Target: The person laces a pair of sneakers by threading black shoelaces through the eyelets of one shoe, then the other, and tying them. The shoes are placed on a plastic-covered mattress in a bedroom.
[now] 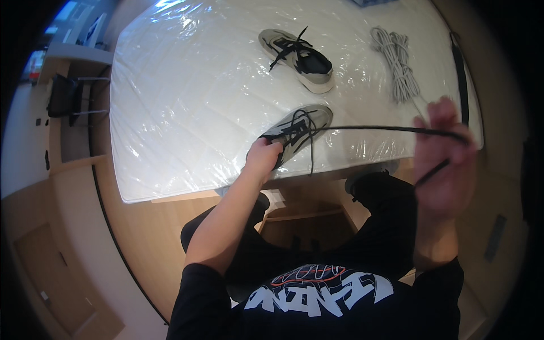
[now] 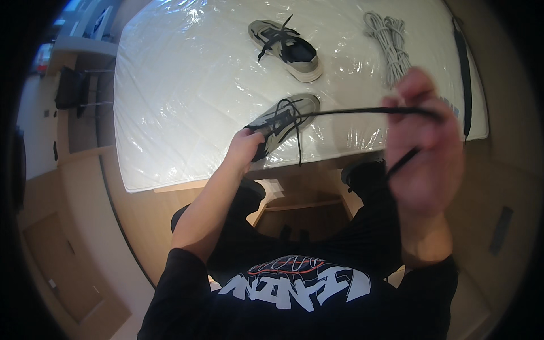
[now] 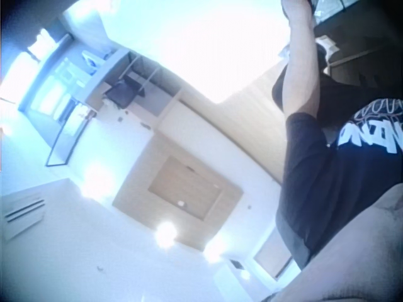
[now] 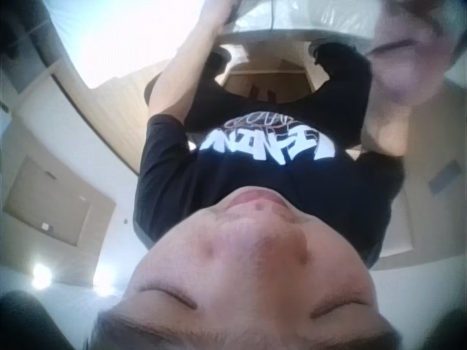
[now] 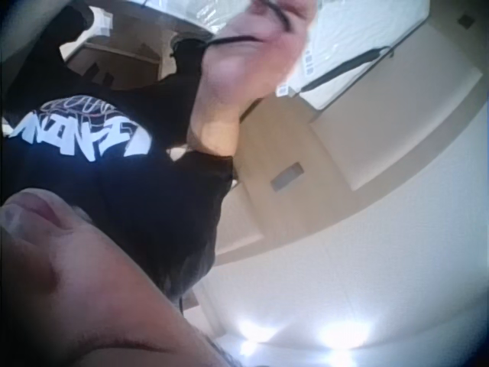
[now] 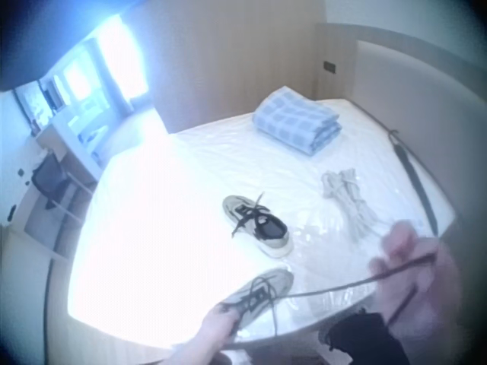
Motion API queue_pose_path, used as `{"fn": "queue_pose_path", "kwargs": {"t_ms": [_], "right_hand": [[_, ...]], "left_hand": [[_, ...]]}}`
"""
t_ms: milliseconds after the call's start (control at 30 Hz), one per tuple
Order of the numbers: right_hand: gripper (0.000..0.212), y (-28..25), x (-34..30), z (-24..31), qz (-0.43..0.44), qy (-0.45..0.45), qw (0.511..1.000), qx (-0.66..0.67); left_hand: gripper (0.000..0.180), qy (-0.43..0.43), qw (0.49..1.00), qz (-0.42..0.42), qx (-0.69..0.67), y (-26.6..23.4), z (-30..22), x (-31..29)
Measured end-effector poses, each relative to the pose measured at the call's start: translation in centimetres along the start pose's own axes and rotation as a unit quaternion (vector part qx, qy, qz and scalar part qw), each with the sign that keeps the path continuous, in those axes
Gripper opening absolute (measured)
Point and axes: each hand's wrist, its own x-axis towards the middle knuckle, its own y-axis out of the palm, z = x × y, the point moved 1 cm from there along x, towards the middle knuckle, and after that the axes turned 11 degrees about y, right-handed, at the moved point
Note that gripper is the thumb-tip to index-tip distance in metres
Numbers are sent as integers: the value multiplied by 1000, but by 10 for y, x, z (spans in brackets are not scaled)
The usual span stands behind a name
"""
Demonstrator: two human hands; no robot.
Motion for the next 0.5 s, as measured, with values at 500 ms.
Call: {"fn": "queue_pose_path", "kwargs": {"t_ms": [500], "right_hand": [[22,-7,-9,-43,80,291,950,-78]], "left_hand": [[27,377,821,-78,421,10,-16,-37]]}}
